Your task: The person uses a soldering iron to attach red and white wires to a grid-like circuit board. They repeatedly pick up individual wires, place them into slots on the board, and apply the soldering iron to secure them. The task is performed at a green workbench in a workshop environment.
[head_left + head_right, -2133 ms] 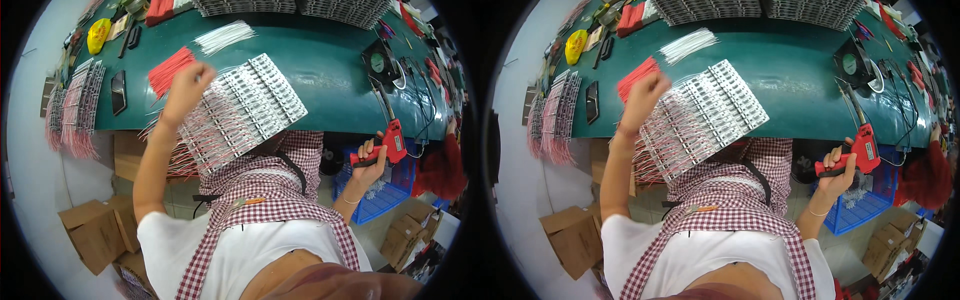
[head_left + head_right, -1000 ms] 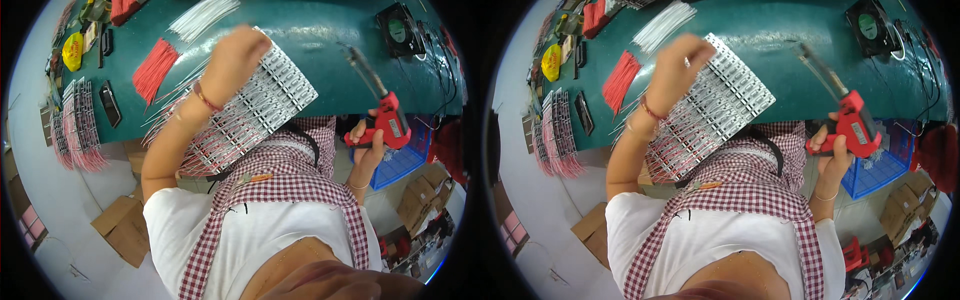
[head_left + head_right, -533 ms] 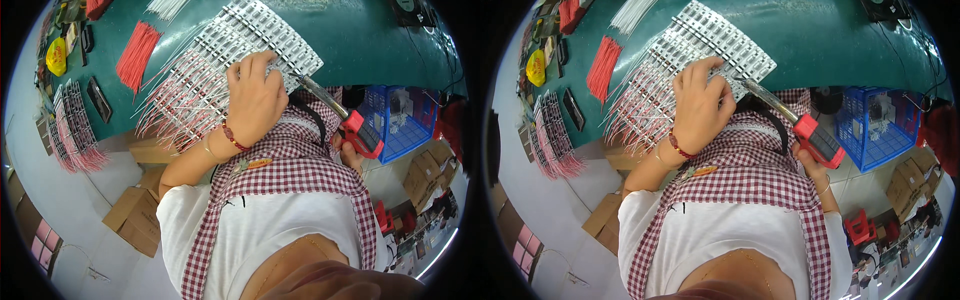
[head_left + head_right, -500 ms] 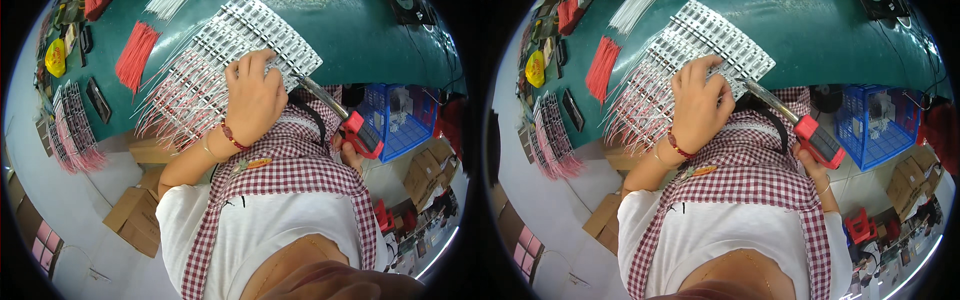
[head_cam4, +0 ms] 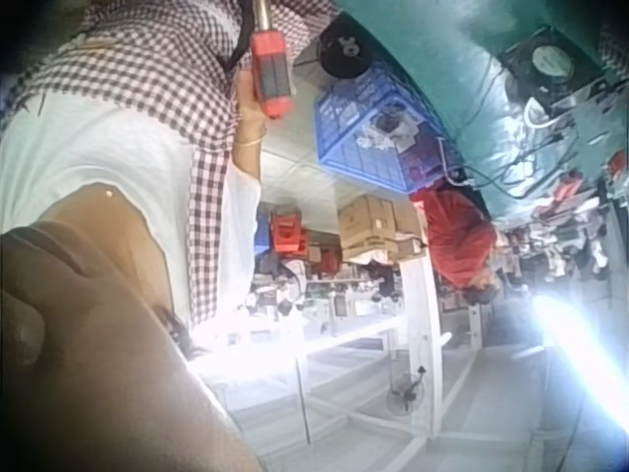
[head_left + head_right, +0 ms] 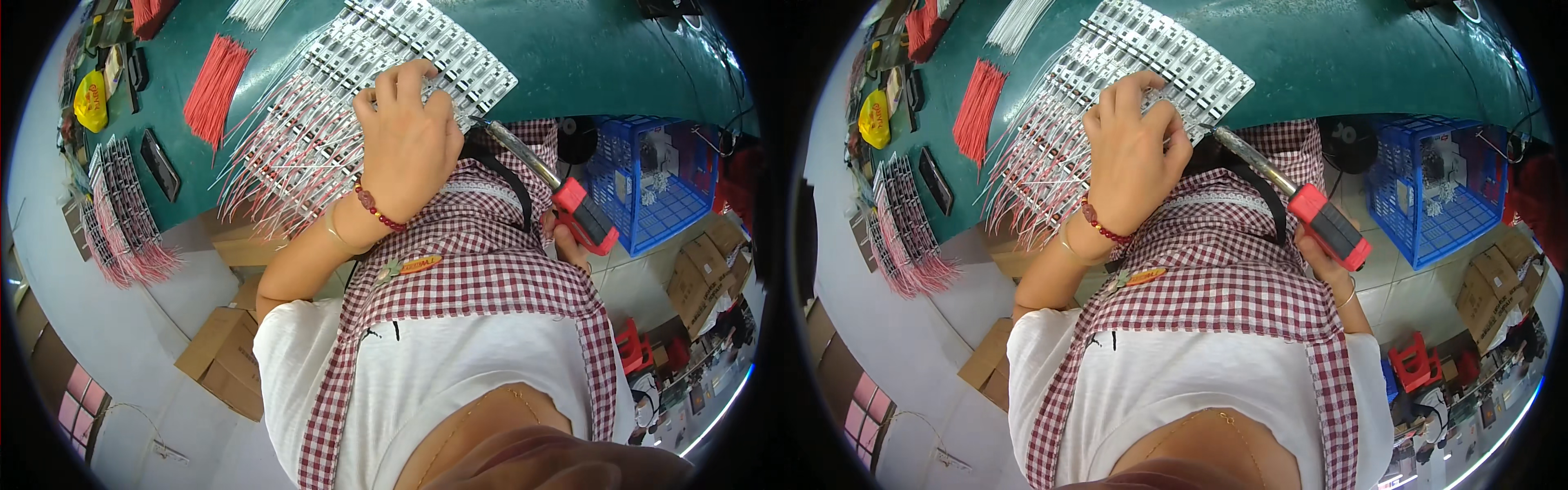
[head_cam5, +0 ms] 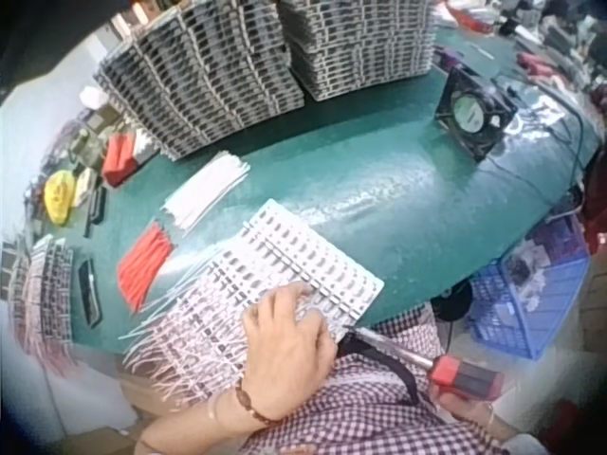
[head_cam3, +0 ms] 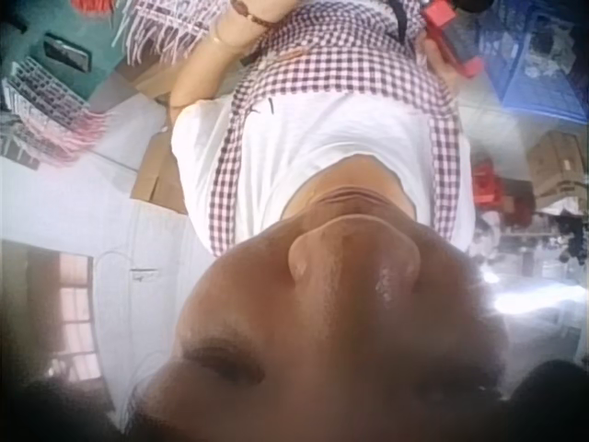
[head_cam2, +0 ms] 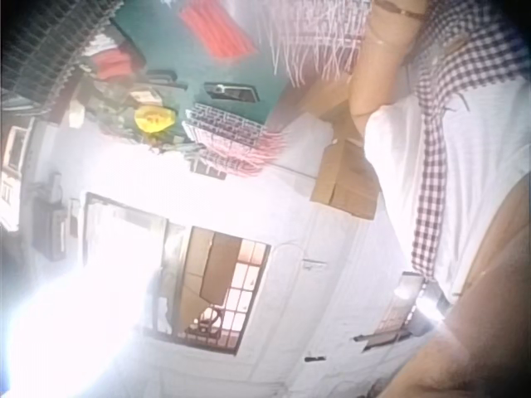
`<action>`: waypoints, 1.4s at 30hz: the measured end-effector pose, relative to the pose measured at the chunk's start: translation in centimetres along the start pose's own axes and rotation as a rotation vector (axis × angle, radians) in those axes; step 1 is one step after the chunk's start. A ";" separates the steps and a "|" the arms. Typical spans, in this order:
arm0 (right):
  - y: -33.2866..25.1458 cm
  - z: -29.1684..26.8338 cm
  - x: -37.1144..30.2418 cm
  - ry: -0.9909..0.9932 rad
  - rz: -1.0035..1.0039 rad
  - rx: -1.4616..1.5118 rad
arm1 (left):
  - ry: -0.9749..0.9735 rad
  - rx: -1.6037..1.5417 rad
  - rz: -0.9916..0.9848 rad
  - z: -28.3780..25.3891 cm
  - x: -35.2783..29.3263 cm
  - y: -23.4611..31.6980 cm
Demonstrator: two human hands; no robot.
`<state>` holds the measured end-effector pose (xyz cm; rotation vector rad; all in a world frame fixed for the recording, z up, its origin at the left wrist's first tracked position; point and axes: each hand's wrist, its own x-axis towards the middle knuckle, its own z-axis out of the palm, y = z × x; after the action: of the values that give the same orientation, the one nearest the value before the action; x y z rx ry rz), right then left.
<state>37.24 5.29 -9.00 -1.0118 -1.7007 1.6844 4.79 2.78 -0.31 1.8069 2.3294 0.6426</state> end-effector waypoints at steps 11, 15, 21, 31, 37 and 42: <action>-1.7 1.4 0.4 0.000 -0.136 -0.384 | -0.015 -0.005 0.009 -0.1 0.3 -0.2; -2.0 1.2 0.1 -0.020 -0.116 -0.329 | -0.018 0.006 0.011 0.0 0.2 -0.3; -1.8 1.6 0.3 -0.001 -0.146 -0.376 | -0.039 0.003 0.016 -0.2 0.4 -0.3; -1.9 1.2 0.2 0.007 -0.021 -0.146 | -0.056 0.018 0.025 -0.1 0.7 -0.3; -1.2 0.9 -0.2 0.080 0.048 -0.074 | 0.000 0.058 -0.018 0.2 0.0 -0.6; -6.6 4.0 3.8 0.151 -0.062 0.411 | -0.005 0.024 -0.013 -2.3 0.0 -1.0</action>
<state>30.88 6.45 -3.28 -0.8557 -1.2101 1.7706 3.06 2.02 1.31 1.7997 2.3538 0.6108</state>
